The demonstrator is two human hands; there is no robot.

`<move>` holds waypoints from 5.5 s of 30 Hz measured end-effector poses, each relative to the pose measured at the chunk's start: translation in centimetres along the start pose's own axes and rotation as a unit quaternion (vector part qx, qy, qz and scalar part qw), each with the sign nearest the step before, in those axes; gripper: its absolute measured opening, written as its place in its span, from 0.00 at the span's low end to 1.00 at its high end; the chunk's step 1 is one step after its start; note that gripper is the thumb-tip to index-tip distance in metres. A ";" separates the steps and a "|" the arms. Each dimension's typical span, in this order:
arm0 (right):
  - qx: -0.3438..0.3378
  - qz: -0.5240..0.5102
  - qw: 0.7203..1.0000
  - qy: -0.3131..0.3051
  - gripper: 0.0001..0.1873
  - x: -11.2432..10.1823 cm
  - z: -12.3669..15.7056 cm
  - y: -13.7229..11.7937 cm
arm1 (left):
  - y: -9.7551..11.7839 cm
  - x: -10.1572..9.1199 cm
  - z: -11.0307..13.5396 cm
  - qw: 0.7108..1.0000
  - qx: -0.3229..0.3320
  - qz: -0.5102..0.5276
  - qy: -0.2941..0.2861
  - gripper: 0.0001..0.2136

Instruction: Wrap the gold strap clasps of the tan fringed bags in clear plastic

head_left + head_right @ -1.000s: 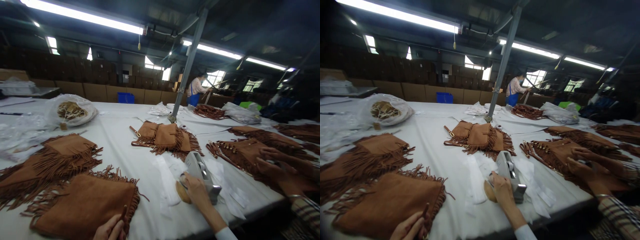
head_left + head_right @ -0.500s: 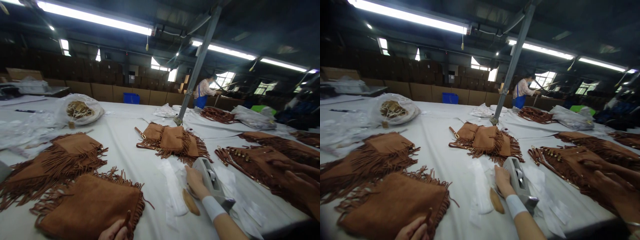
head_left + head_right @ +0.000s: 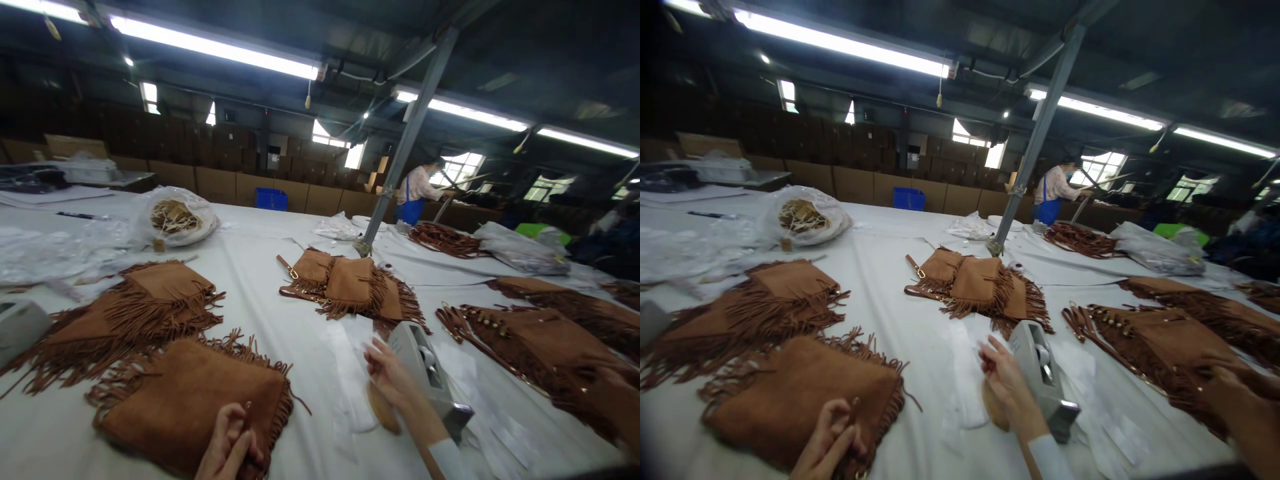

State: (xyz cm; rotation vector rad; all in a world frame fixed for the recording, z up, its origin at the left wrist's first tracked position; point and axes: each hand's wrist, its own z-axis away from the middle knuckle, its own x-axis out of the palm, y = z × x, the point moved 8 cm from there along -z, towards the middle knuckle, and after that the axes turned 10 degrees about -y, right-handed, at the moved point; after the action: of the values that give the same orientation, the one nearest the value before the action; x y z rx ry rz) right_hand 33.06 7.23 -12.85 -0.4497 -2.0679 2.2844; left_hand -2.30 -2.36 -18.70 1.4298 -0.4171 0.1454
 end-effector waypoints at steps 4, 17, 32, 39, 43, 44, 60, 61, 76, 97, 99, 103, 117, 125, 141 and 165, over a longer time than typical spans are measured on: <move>0.056 -0.195 0.971 -0.128 0.33 8.3 6.1 0.4 | 0.6 0.5 -0.3 0.995 -0.023 -0.064 -0.069 0.21; 0.033 -0.140 0.931 -0.334 0.38 19.4 14.6 -0.1 | 2.6 1.0 0.1 0.974 0.001 -0.213 -0.075 0.14; 0.034 -0.151 0.945 -0.289 0.34 19.8 14.5 1.8 | 2.6 1.4 0.1 0.974 -0.032 -0.190 -0.120 0.14; 0.061 -0.149 0.937 -0.309 0.34 20.0 15.0 1.5 | 2.3 1.3 -0.1 0.972 -0.023 -0.186 -0.145 0.13; 0.095 -0.161 0.929 -0.319 0.35 20.1 14.8 1.8 | 1.5 0.9 -0.2 0.978 -0.013 -0.158 -0.136 0.16; 0.104 -0.175 0.931 -0.304 0.35 19.9 14.5 1.9 | 1.3 0.7 -0.2 0.981 -0.006 -0.145 -0.128 0.16; 0.129 -0.310 0.932 -0.135 0.25 19.9 13.4 1.0 | 2.9 1.3 1.4 0.958 0.087 -0.267 -0.065 0.15; 0.124 -0.306 0.934 -0.136 0.25 19.8 13.4 0.9 | 3.0 1.3 1.5 0.954 0.092 -0.278 -0.061 0.15; 0.122 -0.247 0.951 -0.144 0.29 19.0 12.9 0.6 | 3.1 1.3 1.5 0.947 0.092 -0.303 -0.054 0.14; 0.133 -0.219 0.931 -0.260 0.20 20.2 13.4 0.4 | 3.6 1.7 1.6 0.947 0.097 -0.299 -0.074 0.14; 0.136 -0.216 0.930 -0.266 0.19 20.2 13.3 0.5 | 3.6 1.8 1.6 0.948 0.092 -0.296 -0.077 0.14; 0.148 -0.209 0.930 -0.265 0.18 19.9 13.0 0.9 | 3.5 1.8 1.5 0.948 0.085 -0.296 -0.083 0.14; 0.156 -0.176 0.932 -0.277 0.17 20.1 12.2 0.3 | 3.1 1.4 1.0 0.967 0.045 -0.231 -0.100 0.11; 0.164 -0.175 0.933 -0.268 0.19 19.8 12.0 1.1 | 2.7 1.3 0.8 0.971 0.037 -0.200 -0.122 0.13; 0.137 -0.143 0.932 -0.304 0.20 20.3 12.2 0.9 | 2.7 1.3 0.7 0.970 0.006 -0.207 -0.129 0.11; -0.056 -0.030 0.944 -0.324 0.20 21.2 14.2 -1.4 | 5.8 0.1 3.7 0.913 0.058 -0.402 -0.039 0.17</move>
State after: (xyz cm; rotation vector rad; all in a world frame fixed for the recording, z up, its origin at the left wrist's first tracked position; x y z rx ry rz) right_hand 9.24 -1.90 -14.51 0.4315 -2.4258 2.5129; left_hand -4.96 -5.14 -12.98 1.6243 0.1443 -0.5660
